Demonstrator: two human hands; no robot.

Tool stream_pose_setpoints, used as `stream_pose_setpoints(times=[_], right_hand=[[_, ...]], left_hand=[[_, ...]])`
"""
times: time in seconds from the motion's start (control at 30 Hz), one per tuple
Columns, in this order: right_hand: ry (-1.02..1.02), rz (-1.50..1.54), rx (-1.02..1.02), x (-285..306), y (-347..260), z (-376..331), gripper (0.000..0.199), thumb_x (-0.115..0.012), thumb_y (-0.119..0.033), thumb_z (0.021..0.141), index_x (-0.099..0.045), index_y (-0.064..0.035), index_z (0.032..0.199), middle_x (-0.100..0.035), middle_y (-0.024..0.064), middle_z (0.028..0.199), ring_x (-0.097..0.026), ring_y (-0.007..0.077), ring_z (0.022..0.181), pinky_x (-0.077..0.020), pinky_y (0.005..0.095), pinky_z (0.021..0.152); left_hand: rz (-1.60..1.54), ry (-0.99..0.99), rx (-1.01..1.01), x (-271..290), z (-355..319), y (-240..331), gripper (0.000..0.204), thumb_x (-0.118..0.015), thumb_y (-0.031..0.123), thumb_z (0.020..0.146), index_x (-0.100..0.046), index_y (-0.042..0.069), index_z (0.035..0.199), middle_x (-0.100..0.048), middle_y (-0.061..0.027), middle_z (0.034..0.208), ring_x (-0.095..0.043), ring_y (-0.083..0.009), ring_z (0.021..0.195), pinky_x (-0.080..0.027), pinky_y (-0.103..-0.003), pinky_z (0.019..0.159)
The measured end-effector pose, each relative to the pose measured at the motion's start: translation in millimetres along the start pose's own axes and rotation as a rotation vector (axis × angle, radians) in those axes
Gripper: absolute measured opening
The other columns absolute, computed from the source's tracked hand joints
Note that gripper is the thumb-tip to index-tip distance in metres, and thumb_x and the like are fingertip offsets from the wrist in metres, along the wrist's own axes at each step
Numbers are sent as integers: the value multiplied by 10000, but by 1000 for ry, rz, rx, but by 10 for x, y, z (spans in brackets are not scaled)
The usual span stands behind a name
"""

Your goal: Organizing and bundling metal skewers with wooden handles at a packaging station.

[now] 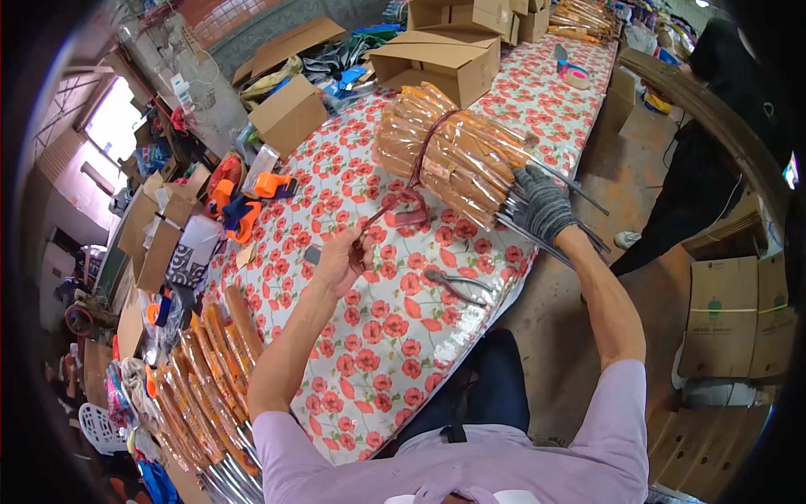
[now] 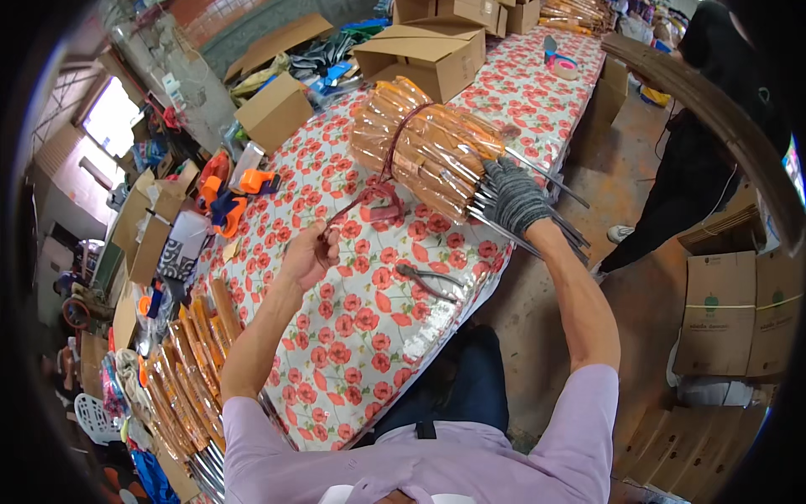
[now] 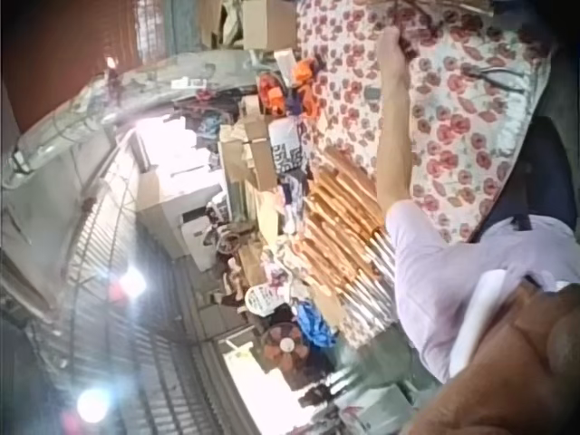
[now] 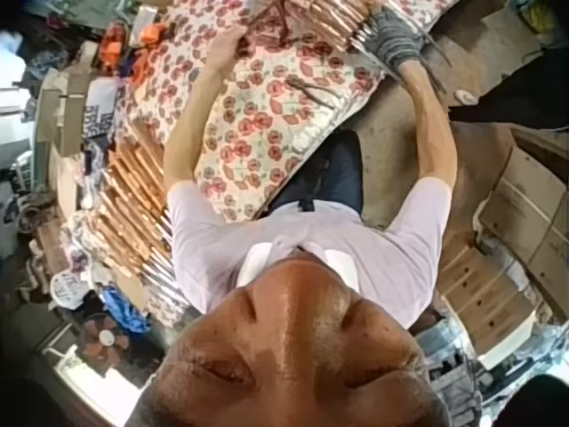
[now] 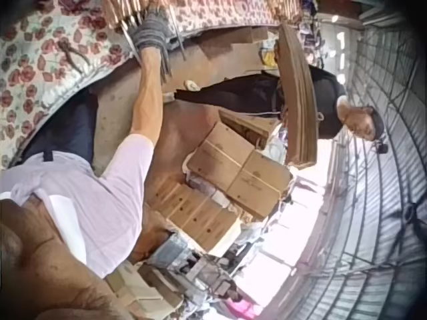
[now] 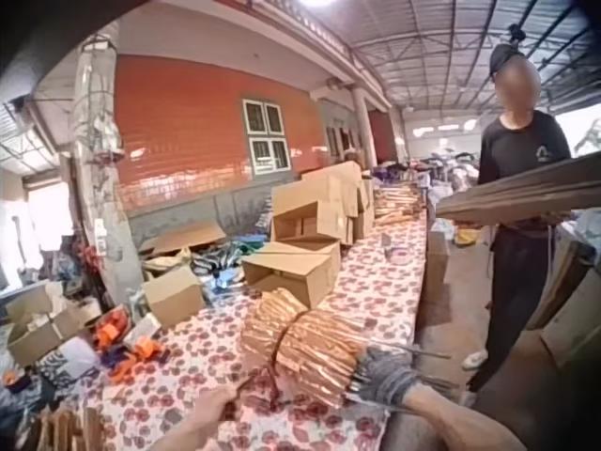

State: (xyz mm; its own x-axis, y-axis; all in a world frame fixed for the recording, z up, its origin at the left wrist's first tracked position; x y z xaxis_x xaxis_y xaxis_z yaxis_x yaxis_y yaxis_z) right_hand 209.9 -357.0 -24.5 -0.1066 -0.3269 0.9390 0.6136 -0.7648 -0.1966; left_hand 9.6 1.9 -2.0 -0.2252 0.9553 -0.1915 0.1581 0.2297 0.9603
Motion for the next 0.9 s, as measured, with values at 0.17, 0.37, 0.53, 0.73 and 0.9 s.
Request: stream_pose_setpoints(times=[0.17, 0.37, 0.53, 0.73, 0.9], right_hand=[[3, 2, 116, 90, -10, -211, 773, -752, -356, 794, -498, -20, 1442, -542, 254, 1416, -507, 420, 1326, -367, 460, 1166], [-56, 266, 225, 360, -111, -354, 814, -825, -359, 727, -520, -12, 1397, -616, 236, 1295, -569, 378, 1248, -450, 434, 1083], [-160, 338, 141, 294, -120, -306, 838, -848, -357, 718, -530, -1, 1407, -605, 237, 1337, -574, 355, 1268, -424, 410, 1120], [-116, 331, 27, 157, -304, -277, 811, -841, -364, 726, -542, -41, 1407, -601, 232, 1350, -573, 369, 1262, -433, 424, 1107], [-22, 216, 48, 171, -540, -359, 772, -834, -327, 746, -541, -54, 1407, -594, 236, 1357, -576, 399, 1232, -443, 447, 1086]], left_hand=[[-250, 53, -1, -103, -452, 14, 284, -524, 300, 1035, -562, 75, 865, -596, -52, 704, -579, -181, 595, -499, -334, 594], [-43, 582, -499, 691, -419, 428, 255, -561, 279, 1021, -595, 61, 891, -585, -33, 685, -555, -152, 618, -467, -301, 638], [692, 532, -530, -41, 107, 98, 371, -656, 235, 964, -567, 10, 1246, -636, -79, 1035, -620, -186, 966, -498, -314, 825], [780, 733, -718, -725, 585, -502, 400, -690, 263, 936, -589, -24, 1197, -643, -175, 1012, -610, -346, 1041, -483, -419, 921], [648, 600, -571, -462, 727, -603, 305, -653, 194, 954, -570, -42, 1129, -623, -101, 866, -618, -236, 825, -498, -369, 775]])
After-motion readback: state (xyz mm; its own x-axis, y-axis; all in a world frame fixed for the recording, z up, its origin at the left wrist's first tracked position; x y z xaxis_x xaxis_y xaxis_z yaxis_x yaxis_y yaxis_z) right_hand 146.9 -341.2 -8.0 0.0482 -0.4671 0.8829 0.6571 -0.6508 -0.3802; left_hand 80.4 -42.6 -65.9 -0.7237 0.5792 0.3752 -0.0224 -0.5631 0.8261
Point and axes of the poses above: each hand's wrist, its own z-axis towards the middle knuckle, its own x-axis out of the back of the hand, y = z × x, the point moved 1 cm from there along z, towards the middle knuckle
